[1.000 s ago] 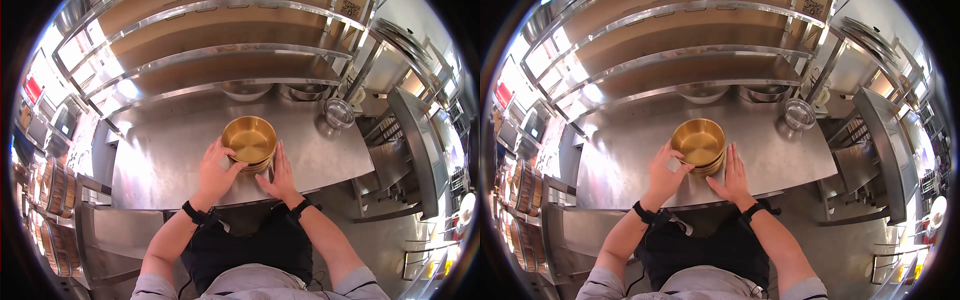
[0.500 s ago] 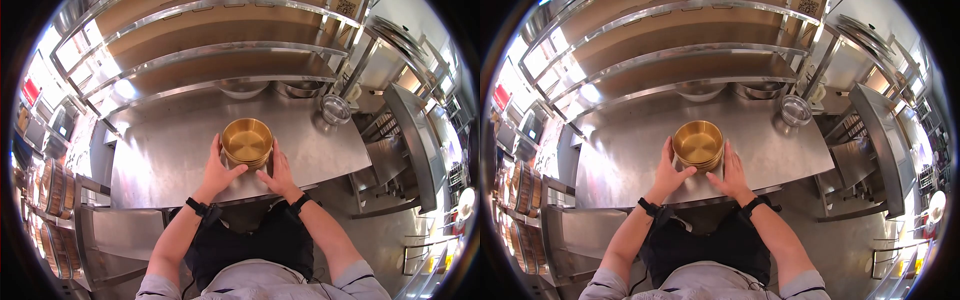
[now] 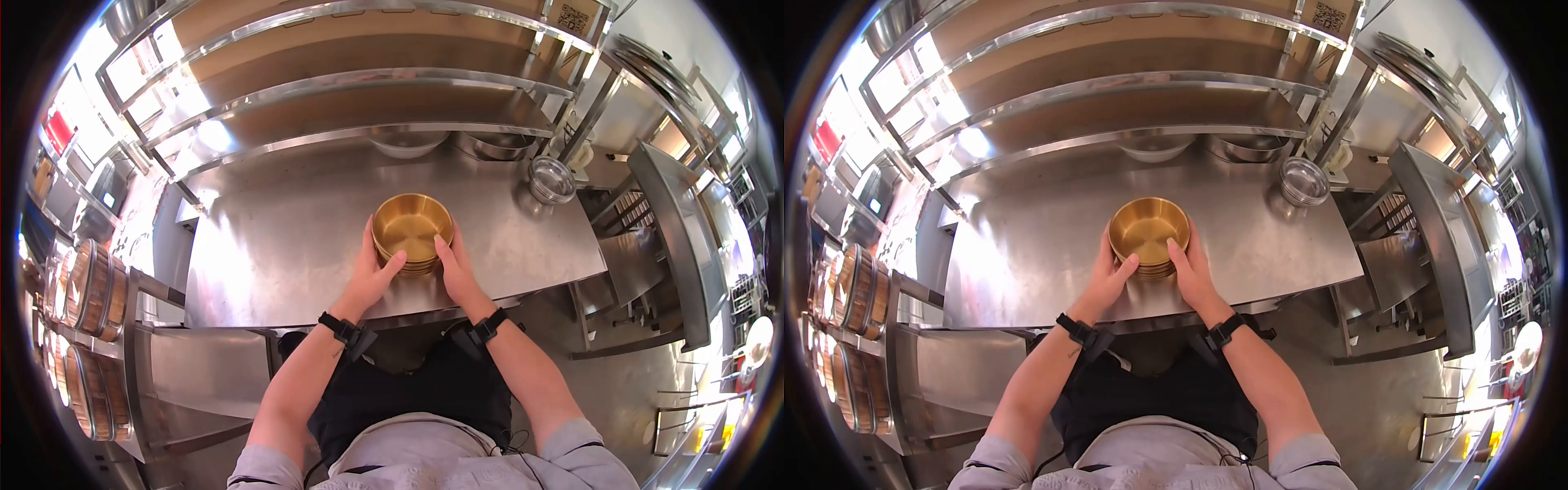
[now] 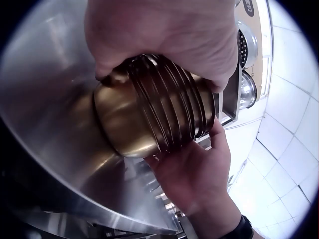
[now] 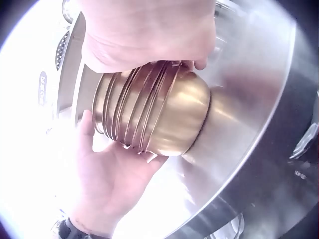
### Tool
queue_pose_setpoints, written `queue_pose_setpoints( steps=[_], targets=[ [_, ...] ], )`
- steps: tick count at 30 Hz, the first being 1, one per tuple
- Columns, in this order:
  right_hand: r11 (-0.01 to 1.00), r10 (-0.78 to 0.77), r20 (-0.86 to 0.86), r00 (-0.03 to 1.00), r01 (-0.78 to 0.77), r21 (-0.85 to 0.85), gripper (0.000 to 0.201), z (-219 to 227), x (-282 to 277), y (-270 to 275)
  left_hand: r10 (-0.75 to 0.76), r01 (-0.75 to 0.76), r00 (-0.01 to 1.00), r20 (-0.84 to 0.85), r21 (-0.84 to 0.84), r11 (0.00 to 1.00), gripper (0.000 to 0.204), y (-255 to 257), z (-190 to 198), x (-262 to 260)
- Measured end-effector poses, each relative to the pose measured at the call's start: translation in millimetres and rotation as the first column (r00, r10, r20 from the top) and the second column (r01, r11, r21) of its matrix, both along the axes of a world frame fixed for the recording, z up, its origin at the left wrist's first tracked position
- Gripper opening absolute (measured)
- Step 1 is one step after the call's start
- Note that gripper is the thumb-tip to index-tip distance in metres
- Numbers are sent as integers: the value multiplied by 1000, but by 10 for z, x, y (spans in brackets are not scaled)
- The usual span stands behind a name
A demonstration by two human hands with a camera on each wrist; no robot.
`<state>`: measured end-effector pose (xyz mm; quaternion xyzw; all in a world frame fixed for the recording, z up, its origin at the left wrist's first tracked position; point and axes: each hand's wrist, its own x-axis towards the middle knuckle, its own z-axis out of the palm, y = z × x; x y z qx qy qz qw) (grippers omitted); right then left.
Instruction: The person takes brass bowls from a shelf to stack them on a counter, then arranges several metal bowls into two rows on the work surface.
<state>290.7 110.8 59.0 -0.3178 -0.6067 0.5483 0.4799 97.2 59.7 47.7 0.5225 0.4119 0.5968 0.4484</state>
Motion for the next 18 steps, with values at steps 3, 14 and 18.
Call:
queue_pose_setpoints(
  steps=[3, 14, 18],
  targets=[
    [999, 41, 10, 999, -41, 14, 73, -35, 48, -198, -16, 16, 999, 40, 13, 1000, 100, -200, -72, 2],
    [935, -71, 409, 910, -82, 345, 102, 157, 273, -552, 140, -109, 849, -510, 90, 990, 105, -751, 229, -164],
    [852, -195, 581, 790, -157, 499, 81, 218, 314, -434, 164, -141, 808, -566, 84, 986, 77, -725, 301, -172]
  ],
)
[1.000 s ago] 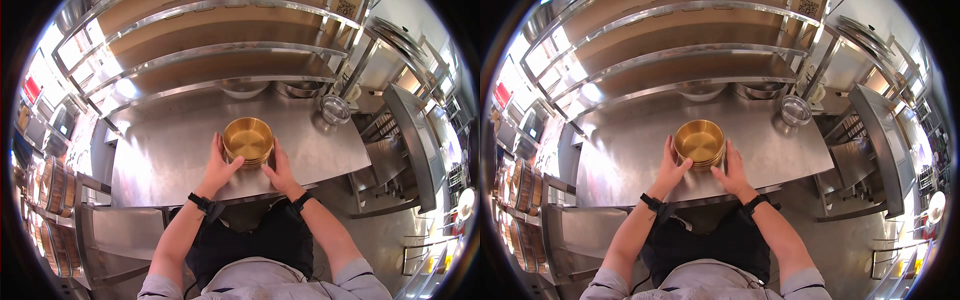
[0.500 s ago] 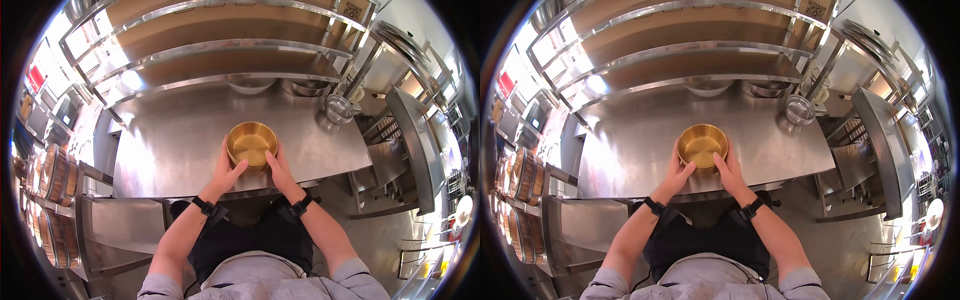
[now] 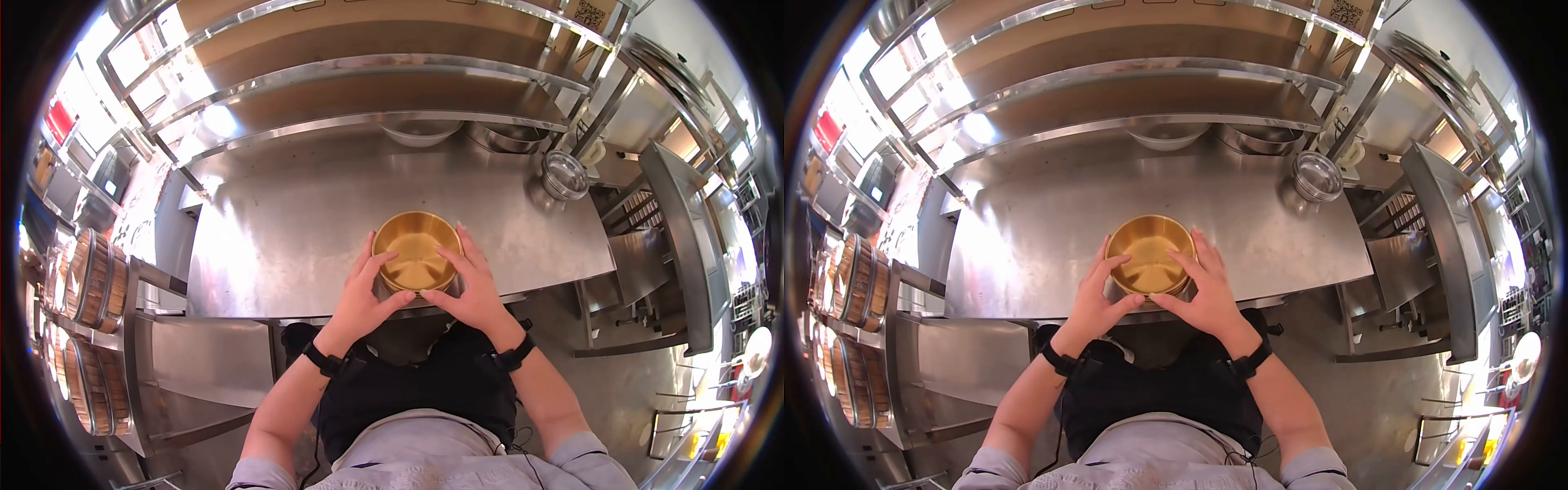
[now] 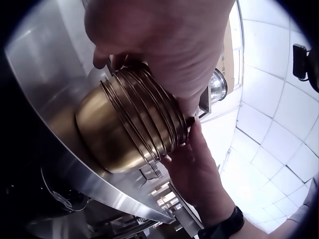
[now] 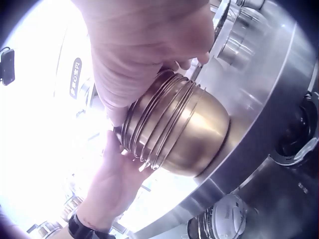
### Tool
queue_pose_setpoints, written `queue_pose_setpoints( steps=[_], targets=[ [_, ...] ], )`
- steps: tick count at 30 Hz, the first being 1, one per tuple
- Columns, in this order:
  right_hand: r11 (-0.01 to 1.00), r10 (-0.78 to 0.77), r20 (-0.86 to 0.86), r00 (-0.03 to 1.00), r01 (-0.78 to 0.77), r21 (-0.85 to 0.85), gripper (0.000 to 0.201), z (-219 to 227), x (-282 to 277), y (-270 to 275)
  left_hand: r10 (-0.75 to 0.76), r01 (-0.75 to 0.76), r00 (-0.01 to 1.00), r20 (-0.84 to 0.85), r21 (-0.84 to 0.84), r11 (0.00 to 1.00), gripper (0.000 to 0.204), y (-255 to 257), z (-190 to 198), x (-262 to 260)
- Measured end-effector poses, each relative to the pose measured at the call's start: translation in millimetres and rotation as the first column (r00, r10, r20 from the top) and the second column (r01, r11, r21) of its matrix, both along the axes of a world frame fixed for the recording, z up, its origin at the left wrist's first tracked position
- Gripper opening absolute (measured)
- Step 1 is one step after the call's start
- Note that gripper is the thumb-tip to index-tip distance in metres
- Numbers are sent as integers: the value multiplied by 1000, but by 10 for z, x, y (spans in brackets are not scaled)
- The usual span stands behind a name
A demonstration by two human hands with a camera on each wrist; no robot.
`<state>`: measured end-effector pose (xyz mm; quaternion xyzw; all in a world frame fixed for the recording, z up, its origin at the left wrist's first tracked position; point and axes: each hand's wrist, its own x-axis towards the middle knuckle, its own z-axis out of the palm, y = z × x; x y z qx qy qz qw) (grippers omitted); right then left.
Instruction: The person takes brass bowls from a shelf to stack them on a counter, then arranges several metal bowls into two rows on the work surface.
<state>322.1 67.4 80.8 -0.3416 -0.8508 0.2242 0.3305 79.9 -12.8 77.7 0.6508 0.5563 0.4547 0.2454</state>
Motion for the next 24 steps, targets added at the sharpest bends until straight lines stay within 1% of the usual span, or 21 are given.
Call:
queue_pose_setpoints(
  steps=[2, 3, 6, 8, 9, 10, 12, 13, 15, 16, 17, 19, 20, 21, 23, 24],
  targets=[
    [995, -25, 24, 999, 22, 93, 73, 48, 17, 15, 20, -18, 999, -35, 45, 999, 64, 11, 25, 2],
    [997, -18, 7, 1000, 18, 70, 75, 70, 6, 39, 30, -26, 998, -52, 67, 997, 58, 17, 32, 2],
    [1000, -27, -59, 998, 26, -16, 79, 158, -27, 68, 45, -45, 999, 7, 2, 999, 50, 46, 41, -14],
    [996, -51, -135, 989, 40, -85, 80, 295, -120, 66, 69, -64, 993, -99, 54, 996, 46, 73, 105, -54],
    [989, -67, -246, 967, 32, -146, 81, 351, -174, 48, 90, -78, 984, -155, 82, 994, 44, 77, 154, -88],
    [979, -87, -351, 932, 14, -205, 81, 391, -213, 6, 100, -89, 989, -110, 104, 991, 43, 70, 217, -117],
    [972, -112, -401, 909, 17, -234, 81, 391, -238, -56, 109, -105, 994, -18, 148, 983, 40, 61, 324, -177],
    [979, -115, -348, 930, 46, -201, 80, 371, -193, -70, 161, -153, 987, -24, 196, 969, 39, 92, 336, -264],
    [992, -99, -157, 983, 85, -93, 76, 275, -75, -70, 262, -245, 965, -19, 290, 925, 36, 206, 330, -527],
    [996, -87, -15, 996, 87, -21, 73, 178, -7, -58, 340, -314, 940, -21, 339, 887, 35, 326, 332, -693],
    [996, -86, 128, 988, 80, 50, 70, 112, 23, -54, 416, -377, 909, -19, 387, 842, 34, 489, 339, -899],
    [998, -62, 99, 993, 61, 16, 61, 79, 18, -37, 520, -440, 852, -53, 465, 768, 35, 847, 368, -1352],
    [999, -52, 84, 995, 52, 1, 57, 80, 15, -17, 583, -485, 808, -87, 465, 741, 35, 1024, 400, -1545],
    [998, -52, 95, 994, 49, 34, 54, 103, 9, -10, 640, -526, 759, -120, 467, 711, 34, 1193, 431, -1725],
    [994, -61, 119, 991, 49, 103, 49, 192, 0, -2, 713, -570, 692, -114, 520, 636, 36, 1533, 458, -2048],
    [995, -65, 112, 992, 55, 88, 47, 211, -4, -1, 745, -589, 659, -107, 543, 599, 37, 1680, 462, -2186]
  ],
)
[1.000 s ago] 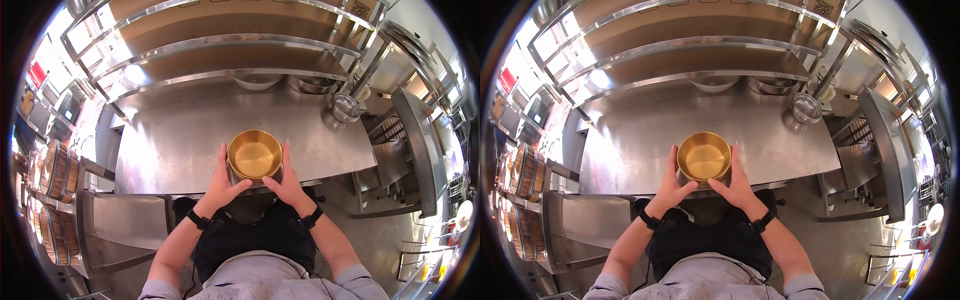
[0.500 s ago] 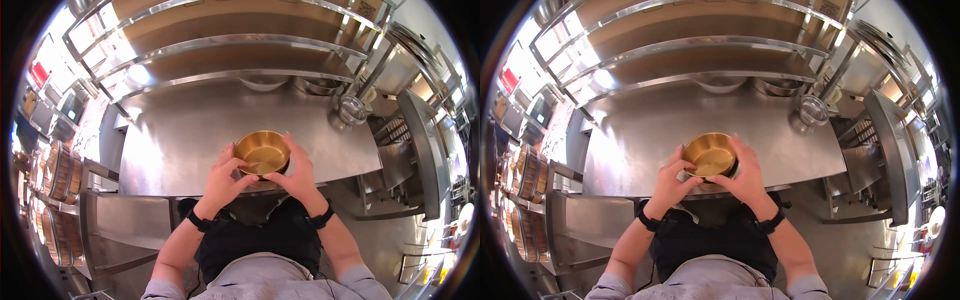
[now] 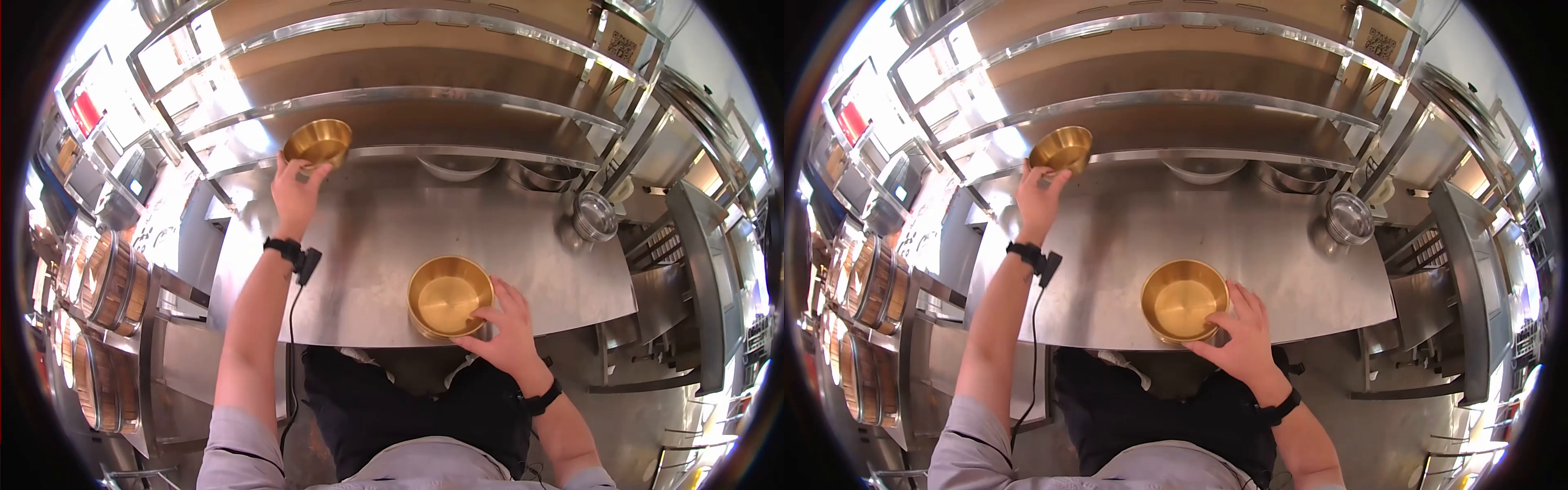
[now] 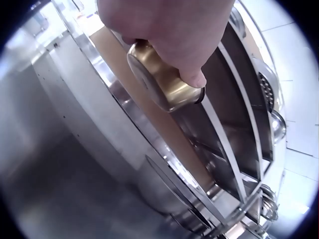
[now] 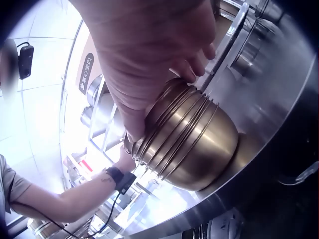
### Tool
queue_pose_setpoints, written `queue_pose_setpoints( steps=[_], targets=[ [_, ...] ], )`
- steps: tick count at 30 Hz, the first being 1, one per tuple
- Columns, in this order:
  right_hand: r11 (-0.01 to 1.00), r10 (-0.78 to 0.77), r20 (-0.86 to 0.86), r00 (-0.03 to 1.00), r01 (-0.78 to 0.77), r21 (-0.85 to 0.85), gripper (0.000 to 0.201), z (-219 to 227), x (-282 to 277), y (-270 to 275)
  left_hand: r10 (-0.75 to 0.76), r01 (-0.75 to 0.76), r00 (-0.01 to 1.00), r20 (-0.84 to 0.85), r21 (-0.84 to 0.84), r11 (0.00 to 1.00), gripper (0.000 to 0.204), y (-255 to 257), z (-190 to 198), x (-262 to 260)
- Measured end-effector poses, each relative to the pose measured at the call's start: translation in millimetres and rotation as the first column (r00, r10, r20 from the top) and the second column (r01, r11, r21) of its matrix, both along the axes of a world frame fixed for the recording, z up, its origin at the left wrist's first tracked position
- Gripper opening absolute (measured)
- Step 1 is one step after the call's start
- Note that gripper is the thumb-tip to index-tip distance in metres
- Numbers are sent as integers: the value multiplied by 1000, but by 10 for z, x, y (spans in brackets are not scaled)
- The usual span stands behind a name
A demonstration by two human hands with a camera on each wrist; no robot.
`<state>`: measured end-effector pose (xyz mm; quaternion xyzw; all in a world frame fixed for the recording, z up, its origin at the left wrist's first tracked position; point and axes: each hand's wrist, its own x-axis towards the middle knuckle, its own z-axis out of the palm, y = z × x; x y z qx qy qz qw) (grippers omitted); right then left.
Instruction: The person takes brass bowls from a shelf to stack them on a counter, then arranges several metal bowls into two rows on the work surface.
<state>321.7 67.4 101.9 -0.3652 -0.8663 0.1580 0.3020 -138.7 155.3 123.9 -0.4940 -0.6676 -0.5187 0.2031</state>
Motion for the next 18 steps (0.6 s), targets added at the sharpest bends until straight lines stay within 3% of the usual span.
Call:
queue_pose_setpoints(
  steps=[8, 11, 12, 15, 16, 18],
  targets=[
    [992, -52, -29, 998, 48, -119, 38, 135, -52, -34, 126, -96, 980, 157, -188, 977, 44, 719, -20, -673],
    [965, -44, -104, 994, 16, -262, 34, 212, -55, -30, 125, -103, 985, 122, -175, 979, 47, 835, -75, -744],
    [964, -28, -128, 991, -7, -265, 32, 220, -55, -22, 75, -22, 981, 178, -278, 960, 58, 832, -36, -779],
    [970, 14, -188, 982, -59, -235, 28, 281, -31, 44, 235, -209, 967, 101, -221, 953, 85, 780, -88, -570],
    [978, 24, -201, 979, -64, -197, 27, 345, -5, 83, 152, -101, 968, 199, -247, 964, 105, 590, 58, -357],
    [991, -20, -203, 979, -7, -133, 26, 447, 47, 269, -35, 49, 996, 76, -187, 981, 95, 268, -87, -4]
  ],
)
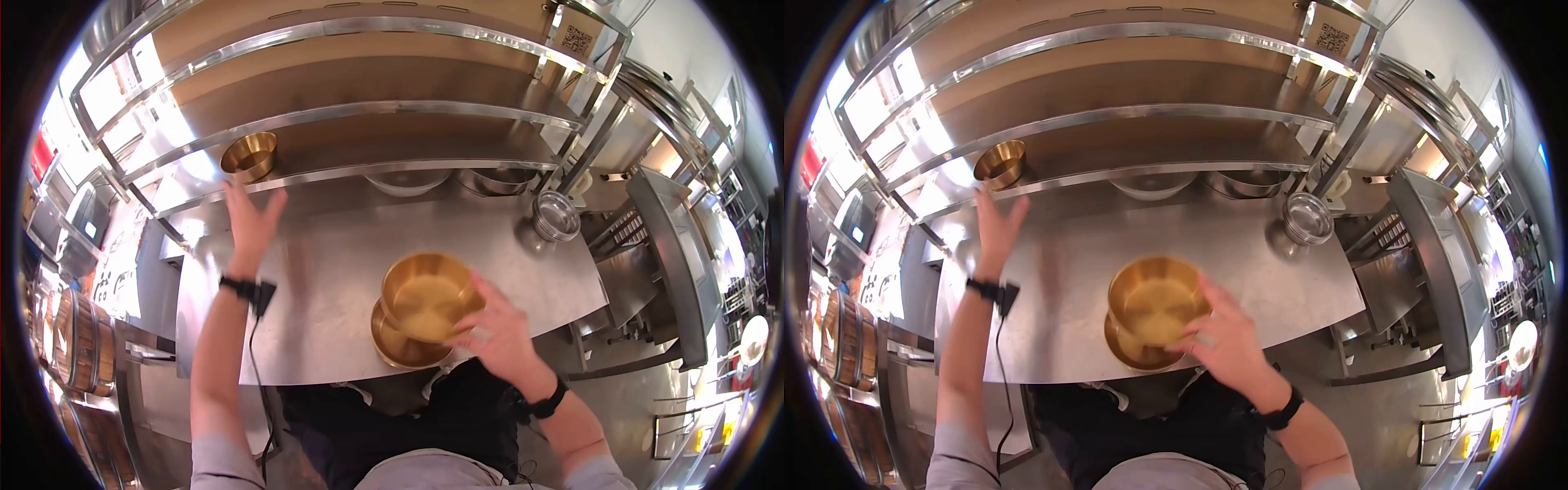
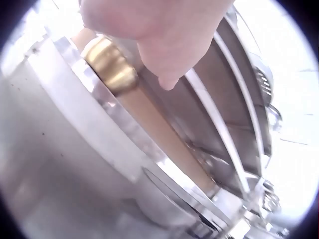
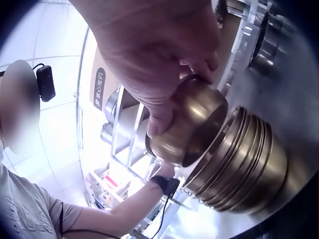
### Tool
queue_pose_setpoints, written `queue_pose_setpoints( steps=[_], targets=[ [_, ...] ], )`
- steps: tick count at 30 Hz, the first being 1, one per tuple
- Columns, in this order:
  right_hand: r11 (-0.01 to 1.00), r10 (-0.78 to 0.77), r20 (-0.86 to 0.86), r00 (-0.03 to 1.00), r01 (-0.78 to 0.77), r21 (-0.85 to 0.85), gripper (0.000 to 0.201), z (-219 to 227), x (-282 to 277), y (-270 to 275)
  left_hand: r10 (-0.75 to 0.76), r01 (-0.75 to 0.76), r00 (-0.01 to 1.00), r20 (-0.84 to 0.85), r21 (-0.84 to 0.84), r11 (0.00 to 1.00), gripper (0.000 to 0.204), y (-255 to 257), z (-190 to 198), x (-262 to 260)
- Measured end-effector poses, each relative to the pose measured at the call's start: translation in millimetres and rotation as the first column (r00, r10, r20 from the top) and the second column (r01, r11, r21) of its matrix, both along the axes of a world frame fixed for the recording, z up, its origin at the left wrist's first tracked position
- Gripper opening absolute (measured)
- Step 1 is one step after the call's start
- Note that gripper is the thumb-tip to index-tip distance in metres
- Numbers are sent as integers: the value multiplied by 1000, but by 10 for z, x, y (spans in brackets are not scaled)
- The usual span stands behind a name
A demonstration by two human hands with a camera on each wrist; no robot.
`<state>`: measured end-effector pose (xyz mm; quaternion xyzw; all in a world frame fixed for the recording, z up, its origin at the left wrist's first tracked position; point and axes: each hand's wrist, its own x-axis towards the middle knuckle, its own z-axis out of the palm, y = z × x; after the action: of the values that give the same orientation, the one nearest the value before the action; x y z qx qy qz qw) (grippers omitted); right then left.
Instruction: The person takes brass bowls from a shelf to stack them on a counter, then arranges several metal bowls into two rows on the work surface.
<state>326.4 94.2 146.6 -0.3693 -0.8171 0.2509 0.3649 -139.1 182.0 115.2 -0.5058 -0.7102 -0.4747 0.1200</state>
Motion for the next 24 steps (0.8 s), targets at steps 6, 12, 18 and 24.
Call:
queue_pose_setpoints(
  steps=[6, 12, 18, 24],
  targets=[
    [905, -295, -23, 955, 287, 315, 31, 26, 121, 1661, -637, 664, 740, 217, -386, 640, 67, -1666, -123, 1616],
    [796, -521, 1, 853, 486, 362, 44, -143, -45, 3124, -676, 651, 734, 62, -350, 674, 46, -1900, -345, 1935],
    [790, -595, 246, 765, 502, 353, 67, -210, -181, 3628, -688, 608, 718, -108, -386, 694, 43, -1842, -293, 1923],
    [854, -433, -3, 901, 411, 320, 68, -149, -128, 2847, -700, 624, 710, -73, -395, 674, 41, -1779, -226, 1886]
  ],
)
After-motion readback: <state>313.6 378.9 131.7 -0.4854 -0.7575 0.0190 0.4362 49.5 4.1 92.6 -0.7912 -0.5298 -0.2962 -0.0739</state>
